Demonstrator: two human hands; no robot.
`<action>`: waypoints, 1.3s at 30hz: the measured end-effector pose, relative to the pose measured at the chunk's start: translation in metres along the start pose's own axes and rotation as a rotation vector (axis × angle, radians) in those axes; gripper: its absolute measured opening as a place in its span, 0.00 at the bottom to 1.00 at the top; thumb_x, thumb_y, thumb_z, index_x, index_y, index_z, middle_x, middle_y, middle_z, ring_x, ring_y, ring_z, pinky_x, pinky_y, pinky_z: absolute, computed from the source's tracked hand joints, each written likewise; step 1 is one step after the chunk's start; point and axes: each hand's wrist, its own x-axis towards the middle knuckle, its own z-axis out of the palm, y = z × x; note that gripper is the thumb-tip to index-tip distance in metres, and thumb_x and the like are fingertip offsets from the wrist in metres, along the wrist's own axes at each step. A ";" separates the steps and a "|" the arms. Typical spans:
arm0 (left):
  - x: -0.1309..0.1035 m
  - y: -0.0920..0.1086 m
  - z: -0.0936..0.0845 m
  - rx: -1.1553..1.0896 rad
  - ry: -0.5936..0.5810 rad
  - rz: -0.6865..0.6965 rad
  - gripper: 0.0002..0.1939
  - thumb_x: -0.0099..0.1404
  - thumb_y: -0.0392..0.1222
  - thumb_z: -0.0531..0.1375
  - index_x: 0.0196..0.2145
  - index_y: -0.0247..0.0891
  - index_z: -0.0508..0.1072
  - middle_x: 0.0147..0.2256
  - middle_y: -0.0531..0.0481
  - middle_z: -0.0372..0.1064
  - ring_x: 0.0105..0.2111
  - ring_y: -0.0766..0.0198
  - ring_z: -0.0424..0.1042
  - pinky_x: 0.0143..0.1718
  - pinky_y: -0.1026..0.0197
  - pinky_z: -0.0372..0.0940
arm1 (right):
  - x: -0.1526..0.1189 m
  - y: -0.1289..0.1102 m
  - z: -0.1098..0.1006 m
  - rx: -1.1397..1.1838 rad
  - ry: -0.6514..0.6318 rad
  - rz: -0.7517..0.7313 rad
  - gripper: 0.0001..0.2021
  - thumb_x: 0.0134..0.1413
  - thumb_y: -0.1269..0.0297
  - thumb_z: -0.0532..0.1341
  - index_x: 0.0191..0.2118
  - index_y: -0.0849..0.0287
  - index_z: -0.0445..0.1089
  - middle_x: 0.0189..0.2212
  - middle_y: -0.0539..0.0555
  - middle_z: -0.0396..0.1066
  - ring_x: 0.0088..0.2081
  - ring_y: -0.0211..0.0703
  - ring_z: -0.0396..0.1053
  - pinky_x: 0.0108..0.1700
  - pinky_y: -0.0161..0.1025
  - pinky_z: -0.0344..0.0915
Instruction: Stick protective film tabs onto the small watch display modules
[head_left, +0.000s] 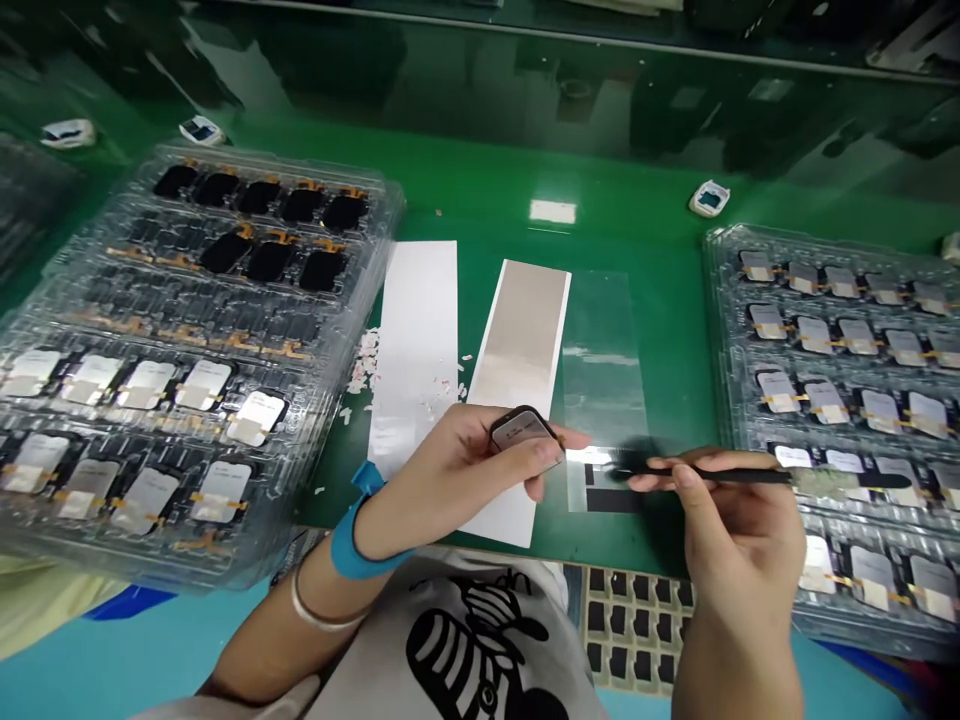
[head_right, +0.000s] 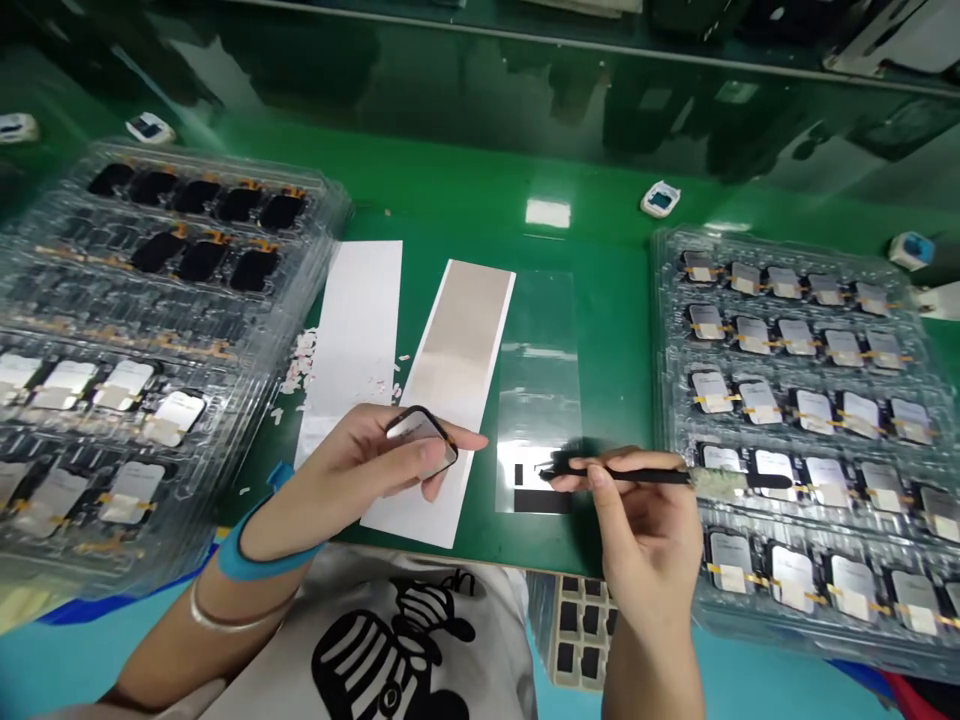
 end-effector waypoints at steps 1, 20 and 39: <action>-0.001 0.000 -0.001 0.050 0.017 0.007 0.12 0.70 0.43 0.59 0.41 0.35 0.81 0.21 0.54 0.63 0.22 0.68 0.58 0.24 0.63 0.56 | 0.000 0.000 0.000 0.001 0.000 0.000 0.08 0.56 0.67 0.67 0.38 0.55 0.67 0.29 0.48 0.77 0.27 0.42 0.79 0.35 0.38 0.76; 0.003 -0.002 -0.022 0.037 -0.256 -0.160 0.33 0.76 0.50 0.37 0.46 0.41 0.81 0.21 0.52 0.54 0.21 0.65 0.53 0.22 0.63 0.56 | 0.002 -0.004 0.003 -0.001 0.071 0.016 0.11 0.50 0.67 0.71 0.35 0.56 0.68 0.30 0.51 0.74 0.25 0.44 0.78 0.31 0.40 0.76; 0.005 -0.015 -0.022 0.180 -0.244 -0.051 0.33 0.76 0.49 0.35 0.48 0.40 0.79 0.21 0.52 0.54 0.22 0.64 0.53 0.21 0.64 0.54 | -0.001 0.004 -0.002 -0.020 0.048 0.056 0.09 0.55 0.64 0.69 0.36 0.57 0.68 0.29 0.50 0.77 0.27 0.42 0.79 0.36 0.38 0.76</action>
